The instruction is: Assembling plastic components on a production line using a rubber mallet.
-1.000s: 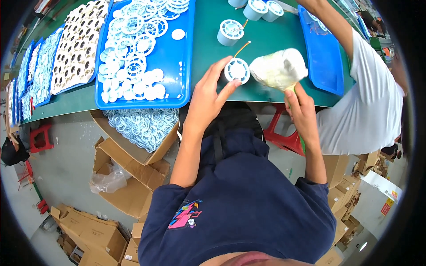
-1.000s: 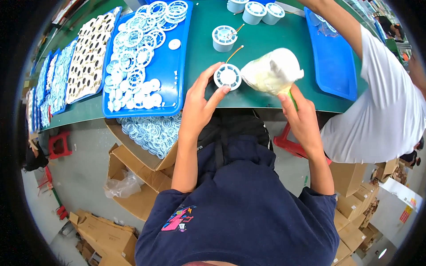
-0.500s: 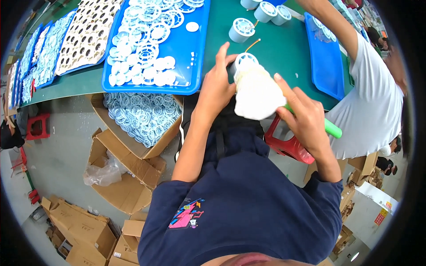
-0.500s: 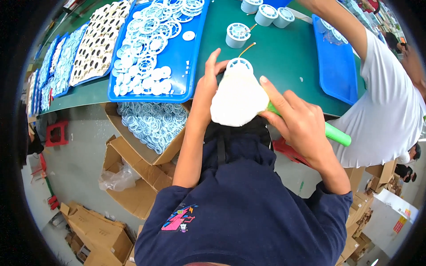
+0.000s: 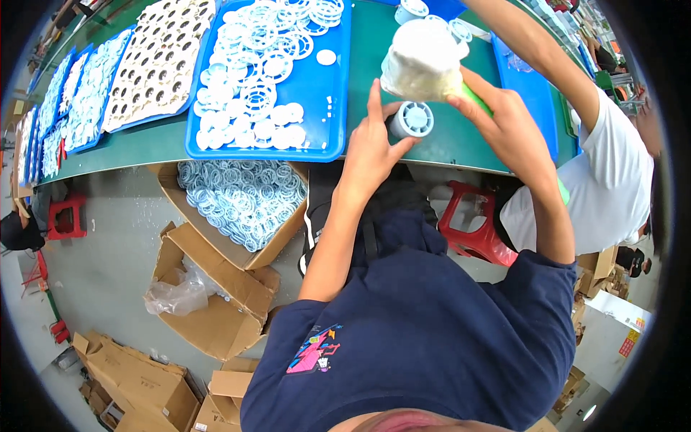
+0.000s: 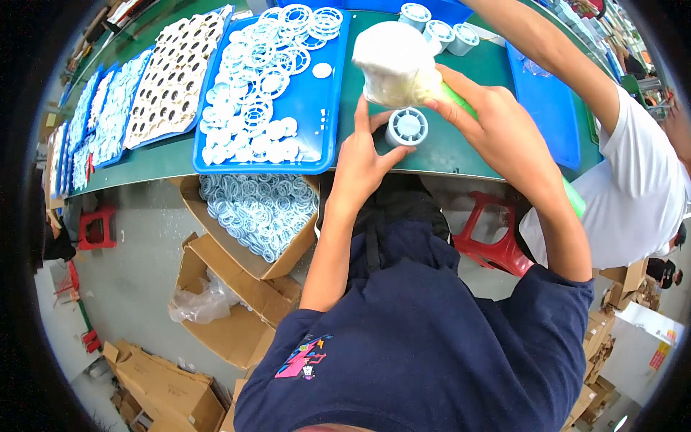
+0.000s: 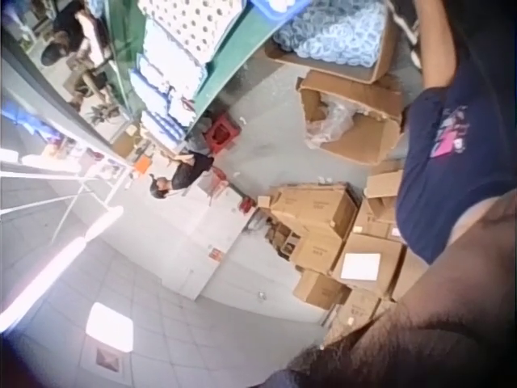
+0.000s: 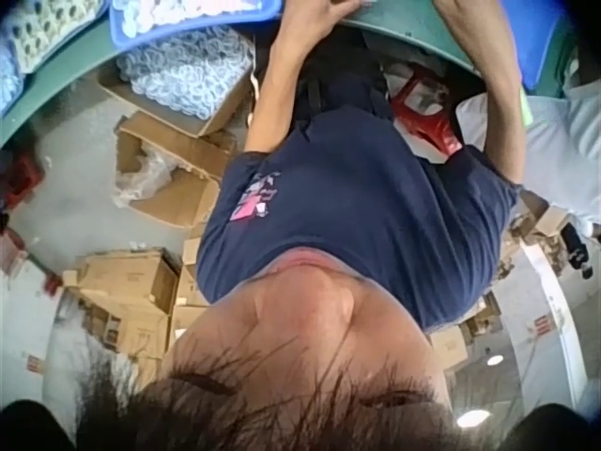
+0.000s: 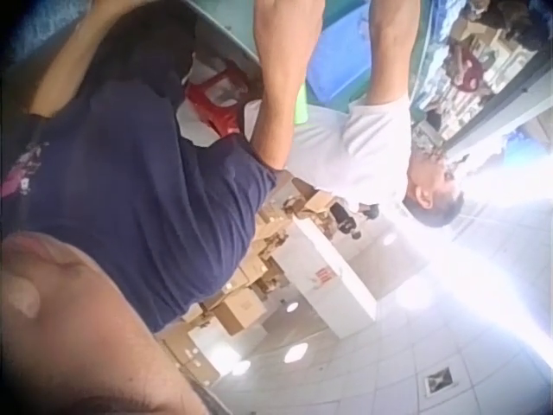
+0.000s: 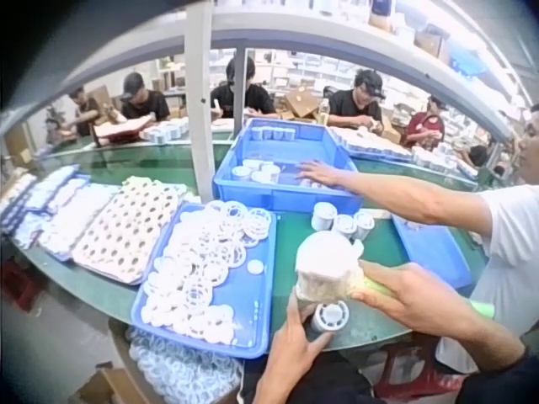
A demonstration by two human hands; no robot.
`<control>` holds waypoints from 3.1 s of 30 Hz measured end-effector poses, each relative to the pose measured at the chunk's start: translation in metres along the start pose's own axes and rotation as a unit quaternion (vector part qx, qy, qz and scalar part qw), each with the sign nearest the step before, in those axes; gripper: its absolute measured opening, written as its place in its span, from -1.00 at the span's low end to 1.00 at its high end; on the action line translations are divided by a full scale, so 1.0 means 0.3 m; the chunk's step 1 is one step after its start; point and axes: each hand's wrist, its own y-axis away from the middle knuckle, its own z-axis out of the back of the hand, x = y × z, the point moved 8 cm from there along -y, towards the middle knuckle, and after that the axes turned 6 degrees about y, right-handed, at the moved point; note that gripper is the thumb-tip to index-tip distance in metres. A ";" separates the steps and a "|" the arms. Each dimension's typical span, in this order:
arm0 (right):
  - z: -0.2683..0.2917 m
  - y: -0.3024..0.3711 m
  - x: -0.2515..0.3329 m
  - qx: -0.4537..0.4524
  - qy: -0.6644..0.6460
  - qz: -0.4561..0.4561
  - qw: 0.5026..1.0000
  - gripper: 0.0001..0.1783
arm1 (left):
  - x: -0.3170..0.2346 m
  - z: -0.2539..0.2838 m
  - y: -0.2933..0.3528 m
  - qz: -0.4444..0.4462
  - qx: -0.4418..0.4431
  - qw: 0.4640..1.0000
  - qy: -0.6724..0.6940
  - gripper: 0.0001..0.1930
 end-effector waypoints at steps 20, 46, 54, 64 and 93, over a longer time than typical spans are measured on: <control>-0.187 0.364 -0.351 -0.056 -0.235 -0.206 0.948 -0.71 | -0.019 0.006 0.011 -0.006 0.012 0.999 -0.036 -0.12; -0.179 0.295 -0.368 -0.402 -0.012 -0.120 0.908 -0.61 | 0.018 -0.032 -0.374 0.092 -0.172 0.956 -0.220 -0.30; -0.098 -0.195 0.030 -0.248 -0.164 0.125 0.947 -0.76 | 0.007 -0.029 -0.179 -0.009 -0.129 0.987 -0.094 -0.22; -0.122 -0.975 -0.011 -0.329 0.017 0.118 0.937 -0.70 | -0.028 -0.032 -0.038 -0.039 -0.100 0.986 -0.126 -0.54; -0.214 -1.865 -0.269 0.062 0.107 -0.083 0.989 -0.47 | -0.033 -0.063 -0.038 -0.023 -0.085 0.994 -0.066 -0.64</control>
